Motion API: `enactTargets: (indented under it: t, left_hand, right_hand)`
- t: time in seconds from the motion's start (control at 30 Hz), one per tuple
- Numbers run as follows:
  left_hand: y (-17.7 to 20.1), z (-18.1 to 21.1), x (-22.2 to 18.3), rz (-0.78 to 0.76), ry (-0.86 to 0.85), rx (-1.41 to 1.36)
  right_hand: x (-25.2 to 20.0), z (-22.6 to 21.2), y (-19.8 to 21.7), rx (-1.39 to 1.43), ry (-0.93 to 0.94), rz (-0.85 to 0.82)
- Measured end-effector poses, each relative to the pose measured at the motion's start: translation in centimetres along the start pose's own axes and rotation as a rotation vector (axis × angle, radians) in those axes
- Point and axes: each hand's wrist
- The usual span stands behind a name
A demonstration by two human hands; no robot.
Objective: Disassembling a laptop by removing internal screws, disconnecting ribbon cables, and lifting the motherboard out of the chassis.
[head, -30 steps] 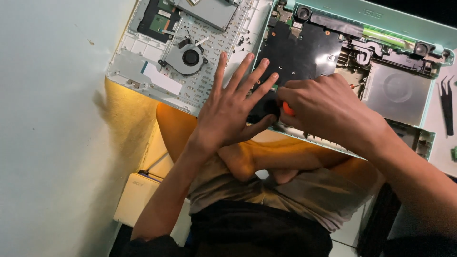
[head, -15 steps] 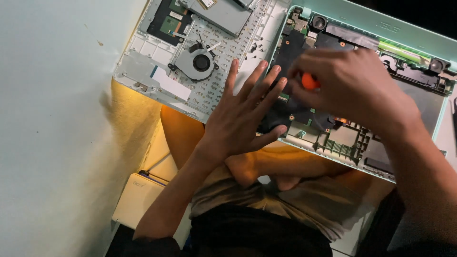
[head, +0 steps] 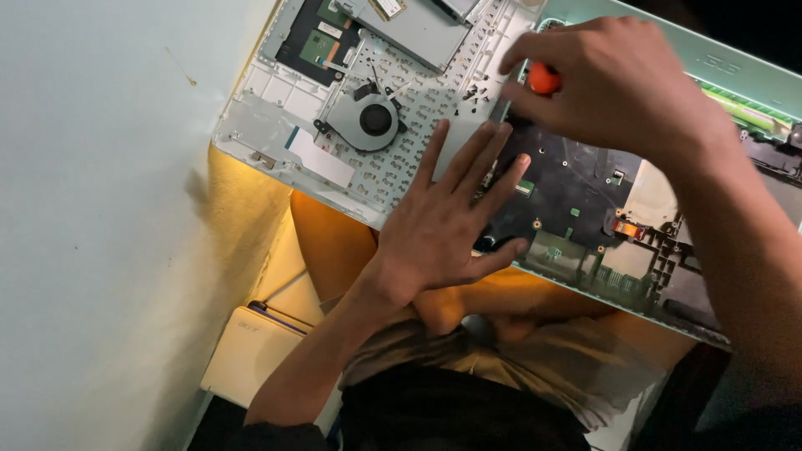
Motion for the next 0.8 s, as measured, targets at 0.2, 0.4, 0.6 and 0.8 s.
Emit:
enactTargets:
  t: [0.2, 0.4, 0.6, 0.8]
  left_hand:
    - [-0.2, 0.2, 0.2, 0.001, 0.007, 0.052]
    - [-0.1, 0.3, 0.4, 0.018, -0.011, 0.085]
    - [0.0, 0.5, 0.6, 0.004, -0.015, 0.120]
    - [-0.1, 0.6, 0.8, 0.016, -0.015, 0.136]
  right_hand:
    - [-8.6, 8.9, -0.1, -0.182, -0.181, 0.074]
    - [-15.1, 9.3, -1.6, -0.224, -0.424, -0.108]
    - [-14.9, 4.5, -1.9, -0.111, -0.504, -0.147]
    - [-14.2, 2.8, -1.5, 0.098, -0.665, -0.194]
Point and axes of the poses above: each hand's wrist, its own x-axis towards the middle knuckle, its own y-axis out of the back of the hand, z = x × y, and after that the axes turned 8 degrees about -y, right-handed
